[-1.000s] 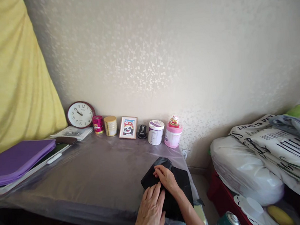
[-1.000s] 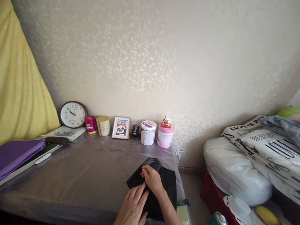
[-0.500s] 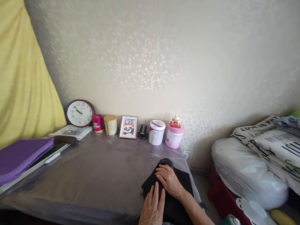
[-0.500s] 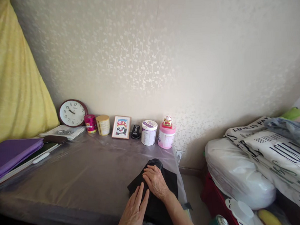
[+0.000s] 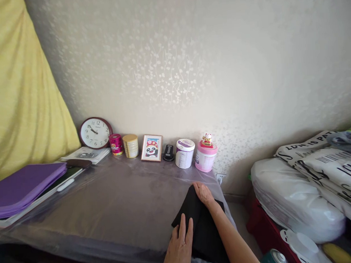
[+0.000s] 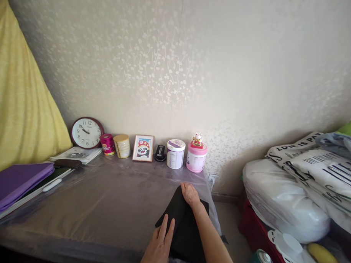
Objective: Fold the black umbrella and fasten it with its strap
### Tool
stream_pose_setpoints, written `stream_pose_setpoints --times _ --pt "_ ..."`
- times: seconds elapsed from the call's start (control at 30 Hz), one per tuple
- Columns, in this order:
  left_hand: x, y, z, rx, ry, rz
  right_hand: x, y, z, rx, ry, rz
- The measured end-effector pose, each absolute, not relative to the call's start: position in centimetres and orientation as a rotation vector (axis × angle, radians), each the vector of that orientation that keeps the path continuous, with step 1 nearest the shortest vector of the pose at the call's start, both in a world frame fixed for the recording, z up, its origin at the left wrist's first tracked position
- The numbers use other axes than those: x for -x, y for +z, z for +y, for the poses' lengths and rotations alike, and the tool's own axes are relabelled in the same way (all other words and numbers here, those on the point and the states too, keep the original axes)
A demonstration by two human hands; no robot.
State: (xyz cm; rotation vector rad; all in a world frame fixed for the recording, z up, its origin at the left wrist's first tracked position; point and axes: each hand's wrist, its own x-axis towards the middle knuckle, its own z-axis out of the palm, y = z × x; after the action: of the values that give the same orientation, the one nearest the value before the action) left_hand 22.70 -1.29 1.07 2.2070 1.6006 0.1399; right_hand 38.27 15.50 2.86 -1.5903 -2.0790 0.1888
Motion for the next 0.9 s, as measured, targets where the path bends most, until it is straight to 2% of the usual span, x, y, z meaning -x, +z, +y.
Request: stream_pose_setpoints --times 0.3,0.57,0.9 --pt "-23.3 2.0 -2.7 -2.219 0.189 1.697 -44.5 4.5 8.9 1.813 0.050 -1.597" --pt "-23.3 1.9 -3.0 -2.244 0.218 1.728 -44.6 3.8 1.5 1.888 0.230 -1.425" --pt "-23.5 1.5 -3.2 -2.254 0.226 1.761 -42.8 4.7 1.1 1.732 0.675 -1.307"
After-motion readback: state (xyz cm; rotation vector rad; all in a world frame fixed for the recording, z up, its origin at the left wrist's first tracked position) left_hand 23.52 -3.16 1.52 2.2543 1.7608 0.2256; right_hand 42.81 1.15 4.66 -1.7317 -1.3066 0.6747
